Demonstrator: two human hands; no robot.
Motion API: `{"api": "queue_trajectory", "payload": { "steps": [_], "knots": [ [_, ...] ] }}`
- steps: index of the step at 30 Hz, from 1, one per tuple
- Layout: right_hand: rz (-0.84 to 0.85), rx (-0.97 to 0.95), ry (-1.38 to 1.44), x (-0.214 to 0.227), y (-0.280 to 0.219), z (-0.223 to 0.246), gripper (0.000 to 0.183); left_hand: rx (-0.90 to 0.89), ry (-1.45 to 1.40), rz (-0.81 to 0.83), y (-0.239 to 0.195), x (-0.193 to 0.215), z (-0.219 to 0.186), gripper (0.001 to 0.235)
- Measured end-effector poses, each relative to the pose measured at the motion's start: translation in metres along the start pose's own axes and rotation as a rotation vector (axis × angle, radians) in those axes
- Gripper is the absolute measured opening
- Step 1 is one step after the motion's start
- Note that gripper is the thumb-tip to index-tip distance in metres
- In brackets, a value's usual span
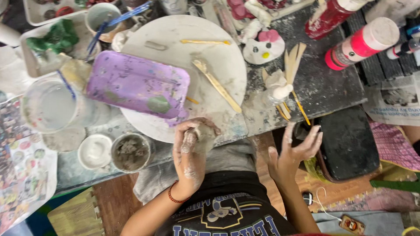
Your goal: The person kneads and shapes a lump of gray clay with both hands, repeatedly rolling, pressing, and smoothing the material. They occasionally wipe excess clay from their fingers and continue to refine the shape of the clay mass.
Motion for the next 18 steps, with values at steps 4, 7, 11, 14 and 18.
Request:
{"api": "queue_trajectory", "payload": {
  "steps": [4, 7, 11, 14, 18],
  "knots": [
    [0.148, -0.032, -0.168, -0.012, -0.009, -0.018, 0.081, 0.040, -0.040, -0.032, -0.001, 0.003, 0.004, 0.023],
    [0.180, -0.027, -0.297, -0.014, -0.015, -0.019, 0.079, 0.030, -0.053, -0.026, -0.001, 0.001, 0.003, 0.023],
    [0.211, -0.010, -0.400, -0.008, -0.020, -0.016, 0.075, 0.056, -0.044, -0.052, -0.001, 0.000, 0.001, 0.022],
    [0.181, 0.002, -0.425, 0.001, -0.020, -0.010, 0.071, 0.064, -0.031, -0.050, -0.001, 0.000, 0.000, 0.023],
    [0.189, 0.035, -0.450, 0.010, -0.020, -0.004, 0.065, 0.064, -0.026, -0.039, -0.001, -0.001, -0.001, 0.024]
  ]
}}
Point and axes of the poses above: each hand's wrist, its own y-axis towards the middle knuckle, its own x-axis out of the back of the hand, z = x × y, the point moved 2 cm from there along y, towards the middle knuckle
